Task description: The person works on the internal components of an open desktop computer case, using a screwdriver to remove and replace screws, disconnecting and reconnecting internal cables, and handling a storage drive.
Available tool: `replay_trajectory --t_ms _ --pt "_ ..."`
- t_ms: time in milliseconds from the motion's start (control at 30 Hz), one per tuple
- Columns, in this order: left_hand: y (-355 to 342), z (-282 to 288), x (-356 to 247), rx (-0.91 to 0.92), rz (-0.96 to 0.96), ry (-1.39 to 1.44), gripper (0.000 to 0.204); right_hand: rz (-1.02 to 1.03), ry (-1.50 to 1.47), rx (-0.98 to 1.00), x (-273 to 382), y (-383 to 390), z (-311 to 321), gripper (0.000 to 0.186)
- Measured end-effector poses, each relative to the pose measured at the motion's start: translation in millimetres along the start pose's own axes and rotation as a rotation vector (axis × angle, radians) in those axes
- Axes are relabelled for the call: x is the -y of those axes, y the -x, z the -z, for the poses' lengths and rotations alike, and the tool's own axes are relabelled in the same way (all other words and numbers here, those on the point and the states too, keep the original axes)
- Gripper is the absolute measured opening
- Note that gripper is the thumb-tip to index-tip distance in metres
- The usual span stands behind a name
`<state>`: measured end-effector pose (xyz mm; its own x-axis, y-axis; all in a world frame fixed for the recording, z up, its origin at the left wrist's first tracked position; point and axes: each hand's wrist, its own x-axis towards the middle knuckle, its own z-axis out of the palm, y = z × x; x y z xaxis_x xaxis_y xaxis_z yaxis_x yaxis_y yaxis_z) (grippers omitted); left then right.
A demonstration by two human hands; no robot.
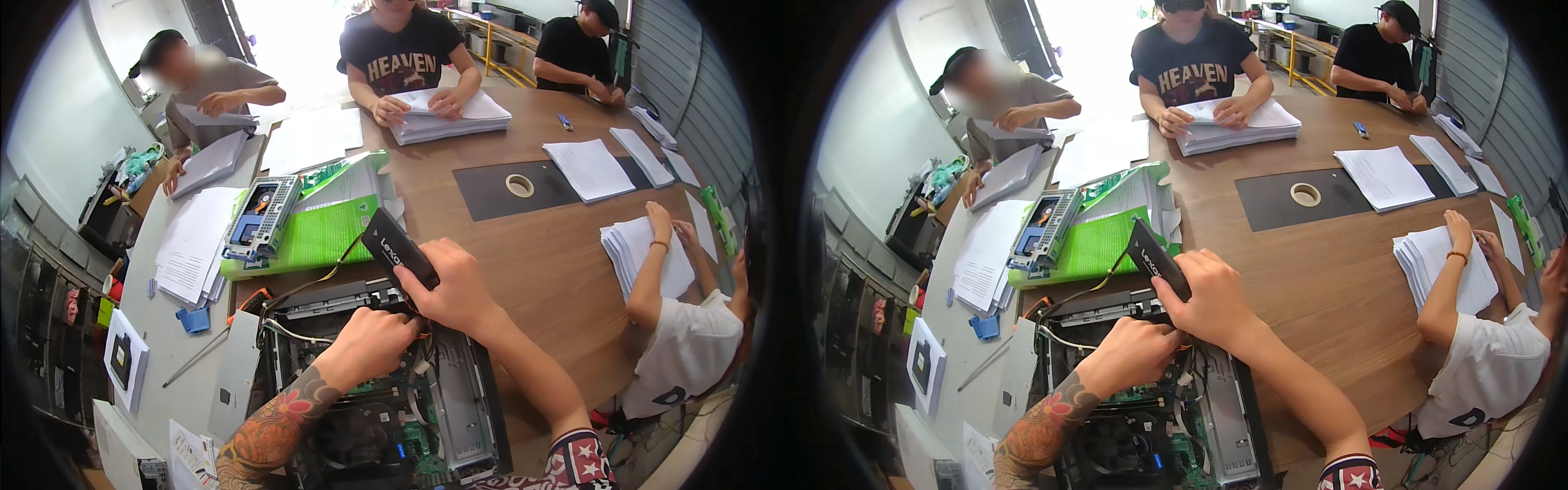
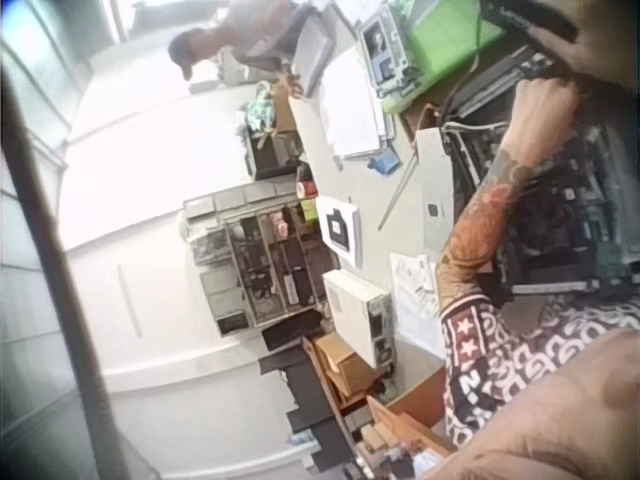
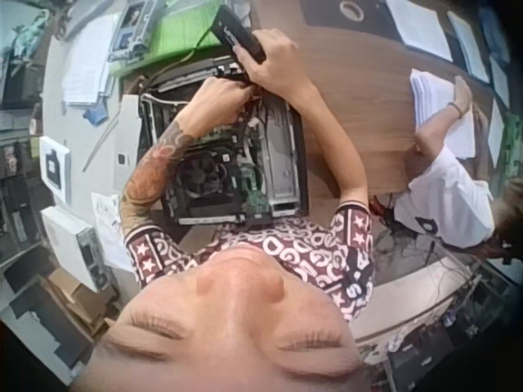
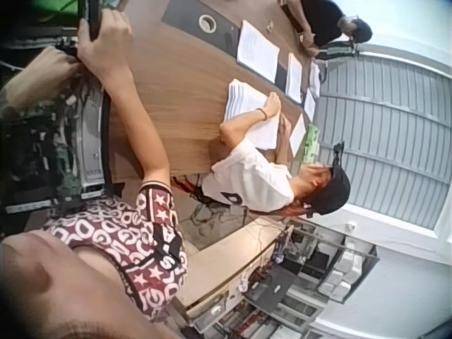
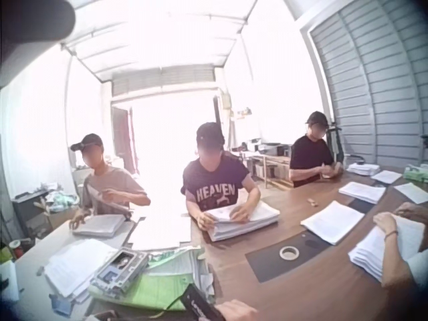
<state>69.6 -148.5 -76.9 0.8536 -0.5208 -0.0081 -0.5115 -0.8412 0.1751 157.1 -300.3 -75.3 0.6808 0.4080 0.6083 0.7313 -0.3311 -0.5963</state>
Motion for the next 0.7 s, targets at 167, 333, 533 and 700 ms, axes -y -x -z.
replay_trajectory --t_ms 167,333,533,700 --pt "0.1 0.4 -1.8 0.025 0.020 0.018 0.024 -0.016 0.016 0.034 0.3 -0.5 -0.2 0.024" --pt "-0.5 -6.0 -0.2 -0.050 0.014 0.015 0.025 -0.030 0.010 0.007 2.6 2.4 -0.2 0.023" --pt "3.5 -7.0 4.1 0.001 0.048 0.028 0.026 0.029 -0.015 -0.022 -1.7 0.3 -6.3 0.022" --pt "3.2 -10.2 0.8 -0.068 0.045 -0.013 0.025 0.013 0.004 -0.010 0.9 -0.4 -1.7 0.022"
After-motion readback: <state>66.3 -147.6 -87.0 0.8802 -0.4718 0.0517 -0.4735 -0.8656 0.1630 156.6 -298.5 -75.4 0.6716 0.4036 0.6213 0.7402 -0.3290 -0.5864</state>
